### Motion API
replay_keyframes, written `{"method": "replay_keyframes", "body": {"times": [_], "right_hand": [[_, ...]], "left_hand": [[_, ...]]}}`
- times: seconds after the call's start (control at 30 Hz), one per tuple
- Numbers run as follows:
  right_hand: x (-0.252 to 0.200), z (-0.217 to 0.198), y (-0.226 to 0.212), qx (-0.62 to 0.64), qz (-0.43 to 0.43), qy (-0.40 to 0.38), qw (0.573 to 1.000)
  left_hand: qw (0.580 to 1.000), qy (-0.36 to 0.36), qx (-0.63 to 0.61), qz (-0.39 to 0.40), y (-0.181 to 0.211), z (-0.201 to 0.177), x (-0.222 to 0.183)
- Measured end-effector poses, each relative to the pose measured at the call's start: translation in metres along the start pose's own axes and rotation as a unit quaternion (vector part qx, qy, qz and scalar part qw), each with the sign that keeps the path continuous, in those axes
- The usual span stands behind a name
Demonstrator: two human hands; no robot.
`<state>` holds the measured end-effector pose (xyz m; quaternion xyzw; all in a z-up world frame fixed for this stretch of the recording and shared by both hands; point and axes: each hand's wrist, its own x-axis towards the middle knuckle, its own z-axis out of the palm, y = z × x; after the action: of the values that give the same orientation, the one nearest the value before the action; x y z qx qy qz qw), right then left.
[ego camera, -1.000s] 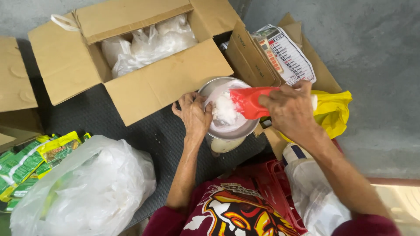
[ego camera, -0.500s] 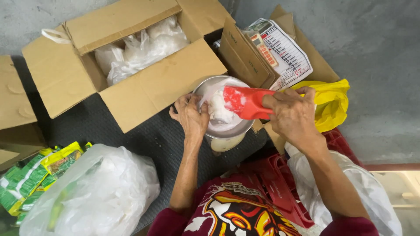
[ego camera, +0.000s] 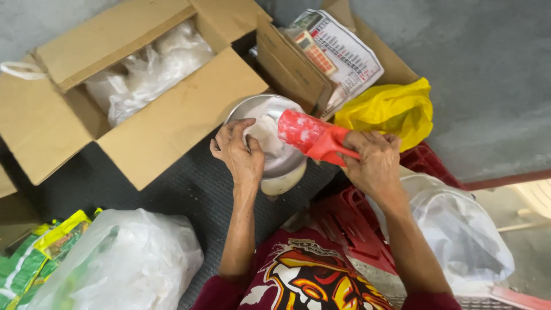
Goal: Measuring white powder using a scoop and scale, then placing it into small plastic bags.
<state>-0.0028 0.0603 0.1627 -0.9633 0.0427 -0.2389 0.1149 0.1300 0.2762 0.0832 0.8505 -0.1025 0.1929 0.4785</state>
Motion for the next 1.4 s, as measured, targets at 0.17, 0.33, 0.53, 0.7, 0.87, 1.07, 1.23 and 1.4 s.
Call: {"method": "replay_keyframes", "body": {"times": [0.17,0.33,0.53,0.7,0.87,1.07,1.23,1.4], "right_hand": [[-0.039,-0.015,0.011,0.023,0.085,0.018,0.996],[-0.097,-0.047,0.032,0.016,0.167,0.050,0.985],[-0.169,-0.112,0.062,-0.046,0.226,0.105,0.967],[-0.258,-0.167,0.075,-0.045,0.345,0.111,0.931],[-0.336,-0.176,0.084,0.061,0.568,0.096,0.815],[-0.333,-0.133,0.093,0.074,0.594,-0.023,0.801],[-0.339,-0.002,0.138,-0.001,0.527,-0.023,0.850],[-0.371,0.120,0.212,-0.273,0.402,0.052,0.872]], "left_hand": [[0.996,0.013,-0.053,0.067,0.043,0.011,-0.020],[0.986,-0.020,-0.134,0.097,0.078,0.037,-0.055],[0.956,-0.117,-0.263,0.062,0.095,0.098,-0.110],[0.901,-0.282,-0.331,-0.003,0.107,0.151,-0.166],[0.887,-0.381,-0.260,0.031,0.145,0.171,-0.207],[0.891,-0.413,-0.179,0.051,0.162,0.181,-0.225],[0.894,-0.408,-0.182,-0.021,0.104,0.210,-0.244],[0.868,-0.414,-0.236,-0.143,0.129,0.194,-0.222]]}}
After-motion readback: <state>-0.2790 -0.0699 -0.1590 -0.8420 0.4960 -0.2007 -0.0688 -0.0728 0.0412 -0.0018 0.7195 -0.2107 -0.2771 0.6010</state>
